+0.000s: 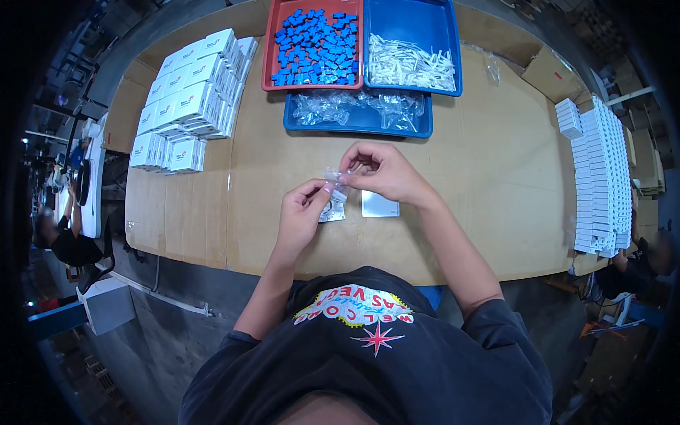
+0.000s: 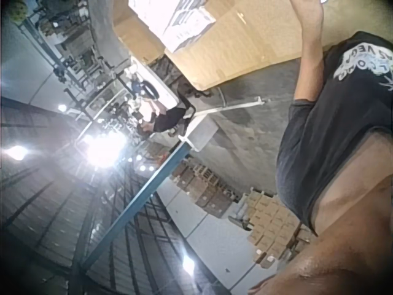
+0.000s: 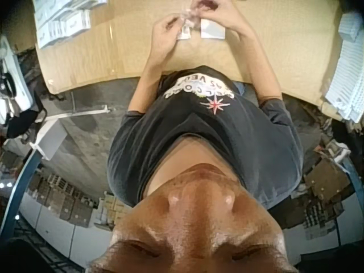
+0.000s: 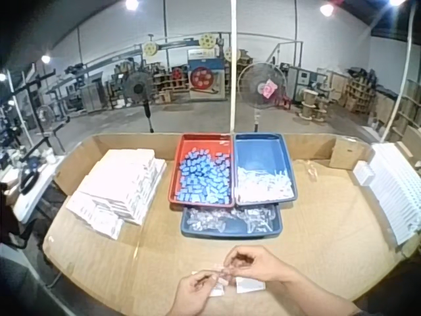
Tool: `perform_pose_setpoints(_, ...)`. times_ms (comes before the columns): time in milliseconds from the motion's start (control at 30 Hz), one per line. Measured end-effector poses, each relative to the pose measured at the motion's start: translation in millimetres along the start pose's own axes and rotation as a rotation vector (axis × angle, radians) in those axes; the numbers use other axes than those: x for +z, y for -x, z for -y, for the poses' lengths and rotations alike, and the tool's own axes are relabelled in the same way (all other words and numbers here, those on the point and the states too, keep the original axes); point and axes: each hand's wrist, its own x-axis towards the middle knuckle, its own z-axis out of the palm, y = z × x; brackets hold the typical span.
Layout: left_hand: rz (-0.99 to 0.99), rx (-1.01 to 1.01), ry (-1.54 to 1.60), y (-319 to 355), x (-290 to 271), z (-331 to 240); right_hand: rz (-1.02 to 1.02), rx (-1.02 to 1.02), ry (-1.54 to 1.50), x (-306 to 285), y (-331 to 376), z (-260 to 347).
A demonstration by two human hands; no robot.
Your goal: Assemble electronic device components and package them into boxes.
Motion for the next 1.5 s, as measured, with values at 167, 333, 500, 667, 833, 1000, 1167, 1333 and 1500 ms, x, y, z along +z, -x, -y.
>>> perform_pose_setpoints(167,-0.060,0.013,0.130,-0.1,10.8,-6.4,-0.324,-0.193,-0.418,31.2,2.4,-17.1)
perform_pose_setpoints(333,-0.203,0.186,0.149,0.2,21.4,-8.4,-0.353,-0.203,-0.446,45.4,7.9,-14.7)
perform_pose_setpoints(500,-0.199,0.180,0.207,0.6,19.1,-4.5,-0.386,-0.200,-0.525,50.0,14.6,-8.1)
perform_pose_setpoints(667,-0.205,0.199,0.203,-0.5,17.2,-1.4,-0.392,-0.073,-0.496,47.4,15.7,-26.6)
perform_pose_setpoints(833,-0.203,0.176,0.231,-1.4,17.3,-5.8,-0.435,-0.071,-0.502,48.8,16.7,-29.1)
perform_pose_setpoints(1000,-0.229,0.179,0.212,-2.4,15.5,-3.9,-0.431,-0.086,-0.484,46.9,18.0,-25.1)
perform_pose_setpoints(1167,-0.226,0.168,0.200,-2.1,13.3,-3.8,-0.415,-0.122,-0.467,47.3,17.9,-24.3)
perform_pose_setpoints(1333,-0.232,0.171,0.120,-3.1,11.8,-7.1,-0.419,-0.196,-0.383,45.7,17.2,-26.5)
perform_pose_setpoints(1500,-0.227,0.187,0.066,-1.5,13.4,-6.8,-0.434,-0.235,-0.411,50.5,16.3,-25.6)
